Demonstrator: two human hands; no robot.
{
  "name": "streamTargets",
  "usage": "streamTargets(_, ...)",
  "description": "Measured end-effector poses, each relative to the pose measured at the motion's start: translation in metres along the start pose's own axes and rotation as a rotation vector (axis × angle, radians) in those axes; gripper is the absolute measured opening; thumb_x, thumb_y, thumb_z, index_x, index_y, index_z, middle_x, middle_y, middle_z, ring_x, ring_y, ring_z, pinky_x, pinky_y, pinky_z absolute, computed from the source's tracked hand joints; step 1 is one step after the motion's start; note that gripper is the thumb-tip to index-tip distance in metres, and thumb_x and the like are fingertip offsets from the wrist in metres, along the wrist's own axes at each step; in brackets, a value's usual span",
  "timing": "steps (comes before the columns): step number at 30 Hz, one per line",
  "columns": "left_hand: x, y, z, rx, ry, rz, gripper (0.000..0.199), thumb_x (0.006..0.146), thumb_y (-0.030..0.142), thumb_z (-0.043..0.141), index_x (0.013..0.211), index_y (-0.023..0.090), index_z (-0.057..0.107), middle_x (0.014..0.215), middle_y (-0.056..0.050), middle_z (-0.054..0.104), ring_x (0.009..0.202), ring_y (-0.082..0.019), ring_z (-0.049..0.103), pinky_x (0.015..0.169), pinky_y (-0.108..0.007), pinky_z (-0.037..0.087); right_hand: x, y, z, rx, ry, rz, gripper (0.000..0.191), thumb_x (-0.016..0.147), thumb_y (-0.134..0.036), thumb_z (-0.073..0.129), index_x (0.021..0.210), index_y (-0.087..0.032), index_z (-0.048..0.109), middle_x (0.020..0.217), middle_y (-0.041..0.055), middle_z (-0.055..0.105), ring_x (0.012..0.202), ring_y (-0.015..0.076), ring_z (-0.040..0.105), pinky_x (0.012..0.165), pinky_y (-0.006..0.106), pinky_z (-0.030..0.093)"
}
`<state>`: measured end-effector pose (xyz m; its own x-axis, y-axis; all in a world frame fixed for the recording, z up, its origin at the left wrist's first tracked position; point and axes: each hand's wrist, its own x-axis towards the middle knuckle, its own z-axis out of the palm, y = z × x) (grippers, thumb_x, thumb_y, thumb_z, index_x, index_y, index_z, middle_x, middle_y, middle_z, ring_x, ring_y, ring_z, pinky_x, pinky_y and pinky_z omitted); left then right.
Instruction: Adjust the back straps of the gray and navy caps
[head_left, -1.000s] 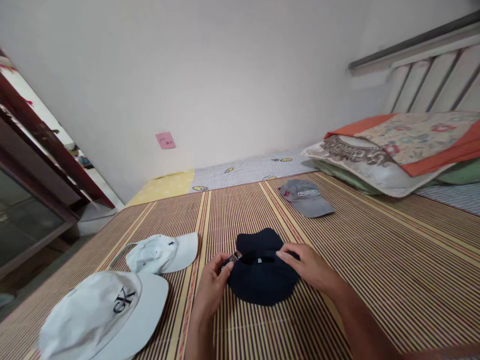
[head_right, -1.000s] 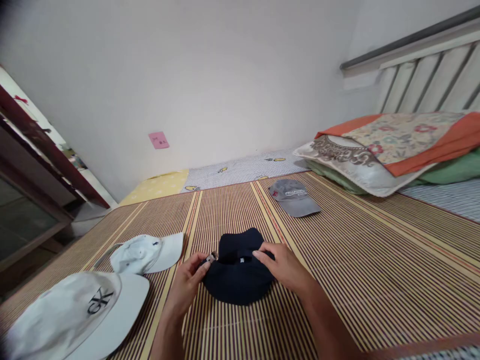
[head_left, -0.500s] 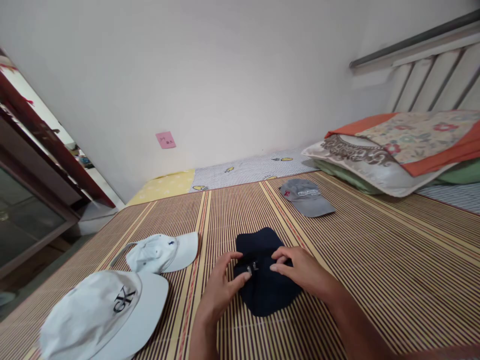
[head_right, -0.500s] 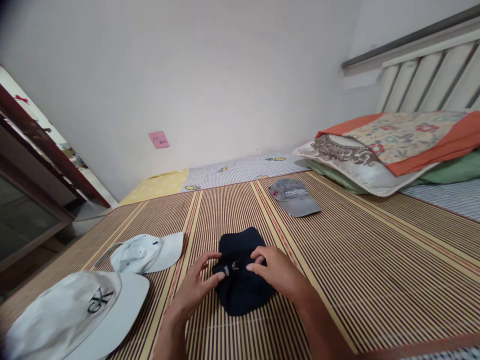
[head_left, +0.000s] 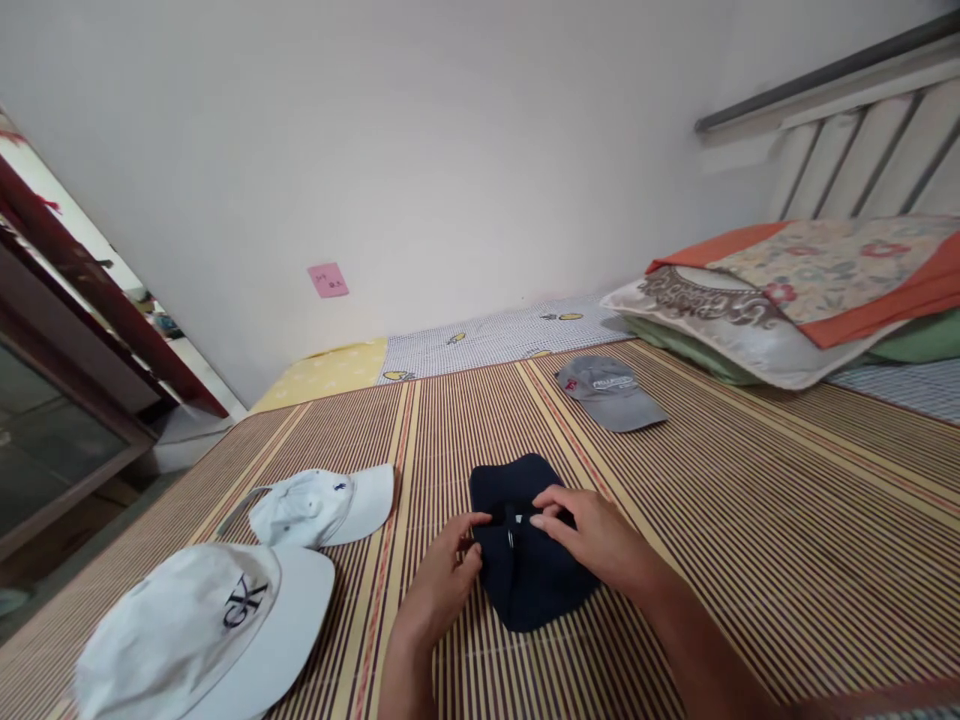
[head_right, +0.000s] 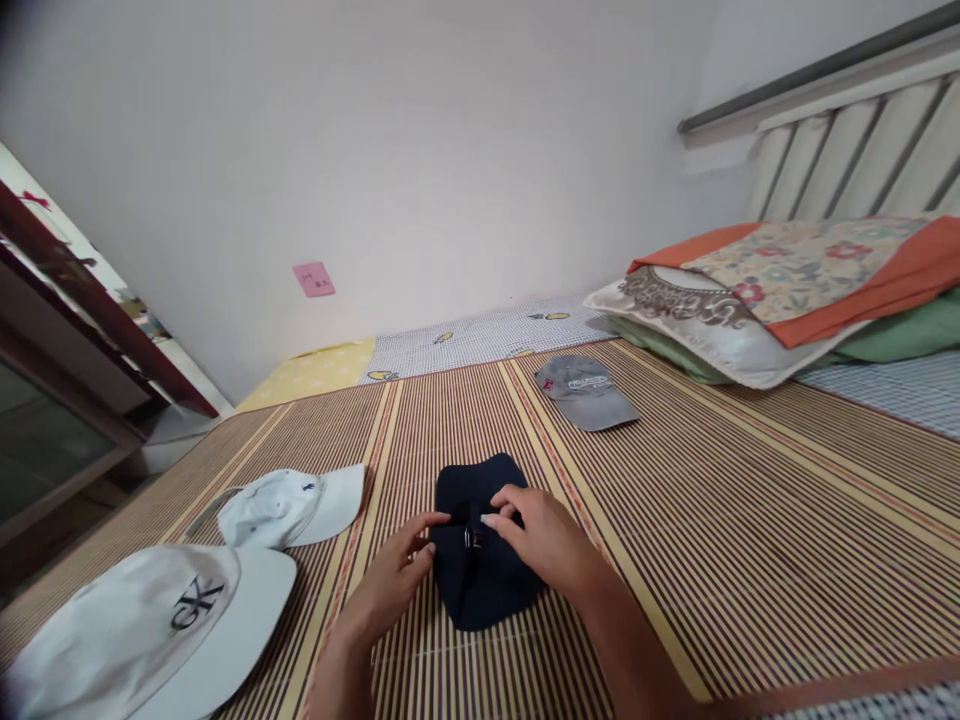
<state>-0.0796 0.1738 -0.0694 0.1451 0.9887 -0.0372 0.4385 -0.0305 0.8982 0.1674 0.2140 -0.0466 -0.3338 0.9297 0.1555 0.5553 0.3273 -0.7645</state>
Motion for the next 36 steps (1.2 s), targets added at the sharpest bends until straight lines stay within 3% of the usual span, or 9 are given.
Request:
streamTargets(4,0.003,-0.007,0.003,0.071,-0.007,-0.005,0.025,0.083,0.013,0.048,0.098,0.021,0.066,0.096,-0.007,0.071,0.093,-0.024,0.068,0.082,-0.035,0.049,-0.001,-0.004,0.001,-0.048,-0.043,0.025,0.013,0.095,-0.033,0.064,0.097,-0.024,0.073,0.102,0.0064,0.081,0.099,0.0260,0.074,0.081,0.033,0.050)
streamTargets(6,0.005,-0.009,0.003,0.122,0.022,0.003,0.020,0.083,0.013,0.048,0.090,0.021,0.065,0.088,-0.006,0.070,0.086,-0.024,0.067,0.076,-0.034,0.047,0.000,0.003,0.002,-0.070,-0.063,0.034,0.012,0.095,-0.032,0.063,0.095,-0.024,0.073,0.102,0.0066,0.080,0.099,0.0259,0.073,0.080,0.033,0.048)
streamTargets(10,0.009,-0.009,0.003,0.236,0.135,0.027,0.028,0.081,0.008,0.045,0.092,0.021,0.068,0.092,-0.008,0.073,0.090,-0.024,0.067,0.081,-0.034,0.045,0.001,0.023,0.004,-0.081,-0.113,0.056,0.015,0.095,-0.032,0.063,0.090,-0.022,0.073,0.096,0.0073,0.078,0.092,0.0250,0.071,0.077,0.034,0.045)
streamTargets(14,0.010,-0.009,0.002,0.210,0.183,-0.013,0.026,0.081,0.008,0.048,0.085,0.022,0.069,0.085,-0.006,0.073,0.086,-0.024,0.066,0.079,-0.033,0.043,0.002,0.031,0.006,-0.066,-0.131,0.043,0.024,0.099,-0.034,0.056,0.087,-0.022,0.073,0.093,0.0070,0.077,0.089,0.0240,0.068,0.076,0.035,0.043)
streamTargets(22,0.007,-0.008,0.002,0.133,0.123,-0.007,0.023,0.094,0.038,0.050,0.082,0.022,0.061,0.077,-0.003,0.064,0.074,-0.021,0.059,0.067,-0.031,0.040,0.002,0.020,0.006,0.007,-0.140,0.026,0.029,0.099,-0.040,0.054,0.085,-0.023,0.073,0.090,0.0054,0.076,0.087,0.0237,0.068,0.075,0.034,0.043)
streamTargets(30,0.013,-0.013,0.004,0.278,0.248,-0.053,0.007,0.082,0.021,0.061,0.075,0.022,0.061,0.074,-0.003,0.065,0.074,-0.022,0.059,0.071,-0.033,0.036,0.002,0.021,0.006,0.036,-0.165,0.038,0.027,0.100,-0.035,0.052,0.086,-0.023,0.071,0.093,0.0057,0.076,0.089,0.0233,0.069,0.077,0.034,0.044)
streamTargets(32,0.014,-0.015,0.004,0.251,0.283,-0.063,0.009,0.087,0.030,0.062,0.080,0.023,0.061,0.072,-0.001,0.064,0.071,-0.021,0.059,0.068,-0.031,0.036,0.002,0.019,0.006,0.034,-0.157,0.029,0.025,0.100,-0.033,0.052,0.085,-0.023,0.070,0.092,0.0056,0.076,0.089,0.0234,0.069,0.077,0.034,0.044)
streamTargets(36,0.013,-0.018,0.005,0.004,0.333,-0.106,0.032,0.093,0.057,0.057,0.095,0.025,0.057,0.067,0.004,0.059,0.059,-0.018,0.057,0.059,-0.027,0.038,0.003,0.015,0.007,0.026,-0.150,0.026,0.025,0.100,-0.031,0.053,0.085,-0.022,0.071,0.092,0.0062,0.076,0.089,0.0240,0.069,0.077,0.034,0.044)
